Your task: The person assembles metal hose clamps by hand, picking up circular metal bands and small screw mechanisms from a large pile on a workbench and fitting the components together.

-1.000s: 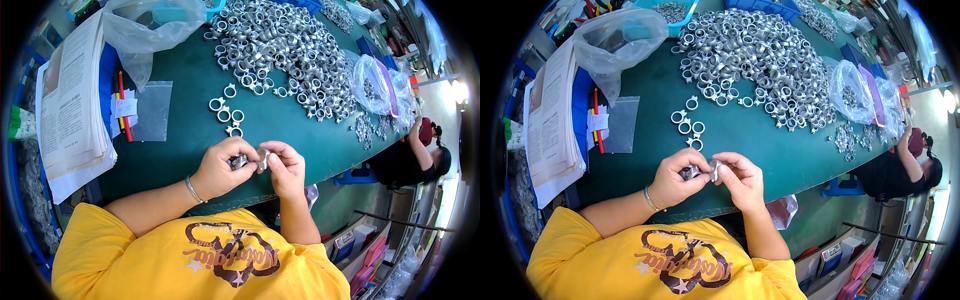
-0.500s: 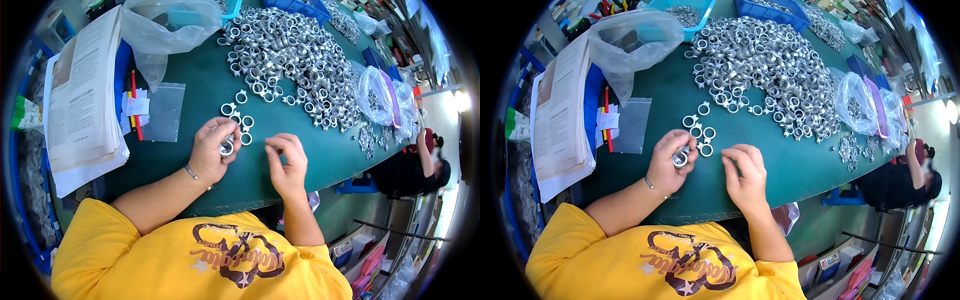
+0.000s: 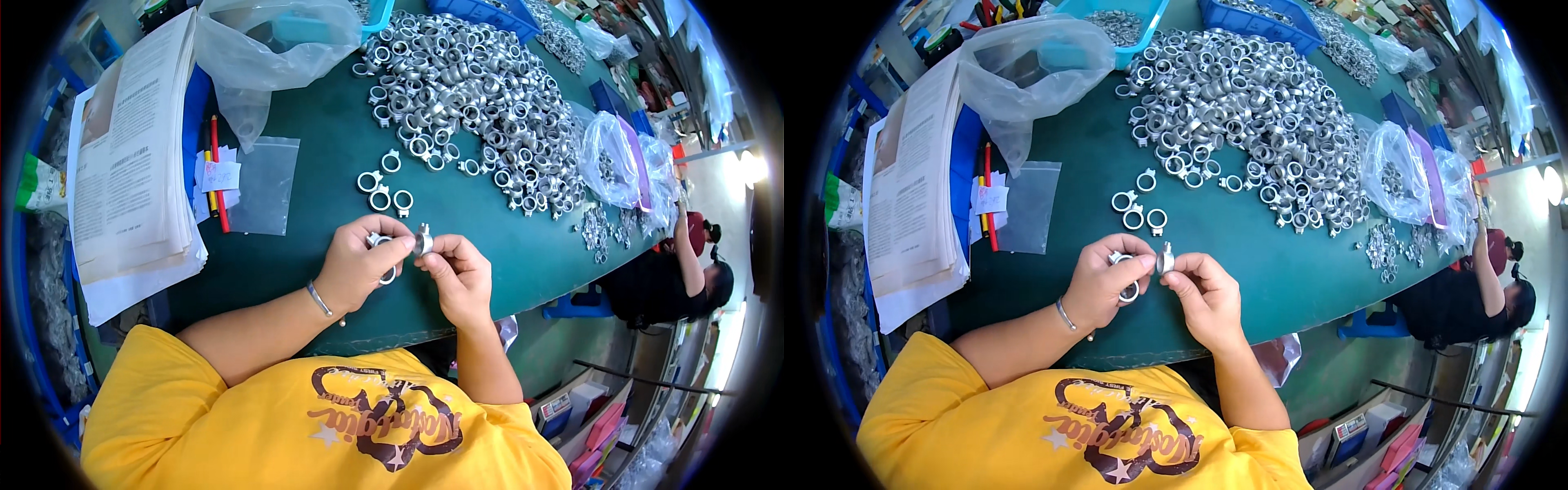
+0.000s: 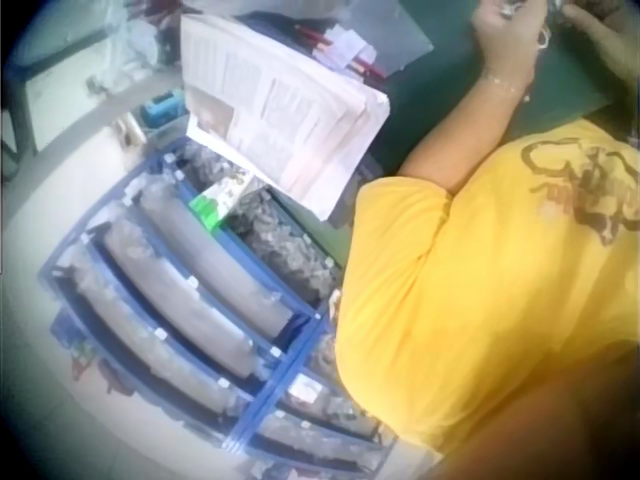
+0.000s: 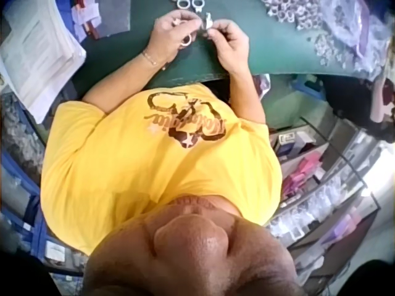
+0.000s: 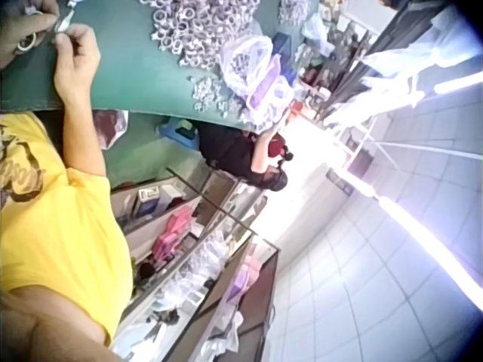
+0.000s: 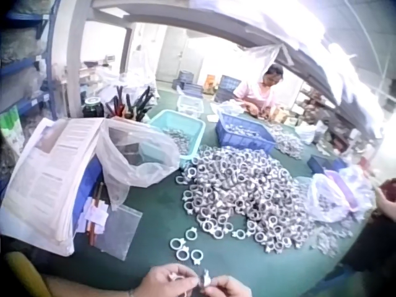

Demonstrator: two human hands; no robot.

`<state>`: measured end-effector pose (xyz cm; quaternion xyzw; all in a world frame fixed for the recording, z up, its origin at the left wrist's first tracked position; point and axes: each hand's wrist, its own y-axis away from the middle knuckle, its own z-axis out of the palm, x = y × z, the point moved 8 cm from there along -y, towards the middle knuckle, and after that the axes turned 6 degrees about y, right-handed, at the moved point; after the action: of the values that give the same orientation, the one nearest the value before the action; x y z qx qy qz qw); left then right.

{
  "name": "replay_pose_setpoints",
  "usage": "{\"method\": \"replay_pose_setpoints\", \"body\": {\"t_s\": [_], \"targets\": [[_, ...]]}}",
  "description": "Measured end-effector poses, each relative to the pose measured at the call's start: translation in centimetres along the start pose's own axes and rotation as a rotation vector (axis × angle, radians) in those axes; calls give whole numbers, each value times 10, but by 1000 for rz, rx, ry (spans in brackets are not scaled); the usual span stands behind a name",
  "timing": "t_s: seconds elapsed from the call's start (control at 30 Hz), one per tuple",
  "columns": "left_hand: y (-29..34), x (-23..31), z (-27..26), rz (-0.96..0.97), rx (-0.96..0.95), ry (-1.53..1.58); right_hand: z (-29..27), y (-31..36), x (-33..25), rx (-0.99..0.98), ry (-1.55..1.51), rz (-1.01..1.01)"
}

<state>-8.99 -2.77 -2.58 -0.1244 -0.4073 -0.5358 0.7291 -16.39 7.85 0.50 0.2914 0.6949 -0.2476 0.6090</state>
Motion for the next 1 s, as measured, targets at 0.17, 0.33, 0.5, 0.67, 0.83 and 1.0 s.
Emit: {"method": "replay_pose_setpoints", "body": {"t_s": [0.17,0.33,0.5,0.67,0.83,1.0], "targets": [[4,4,14,23,-100,-177,0,6,-35,58,454,-508],[6,8,14,110,-160,-287,3,12,-49,90,582,-642],[8,14,20,223,-189,-353,-14,6,-18,141,128,-253],[12,23,27,399,-223,-503,-9,1,3,-25,-284,128],[11,15,25,235,-188,-405,-12,2,5,-24,-320,-23],[12,13,25,319,-219,-458,-5,3,-2,-64,-253,-51]]}}
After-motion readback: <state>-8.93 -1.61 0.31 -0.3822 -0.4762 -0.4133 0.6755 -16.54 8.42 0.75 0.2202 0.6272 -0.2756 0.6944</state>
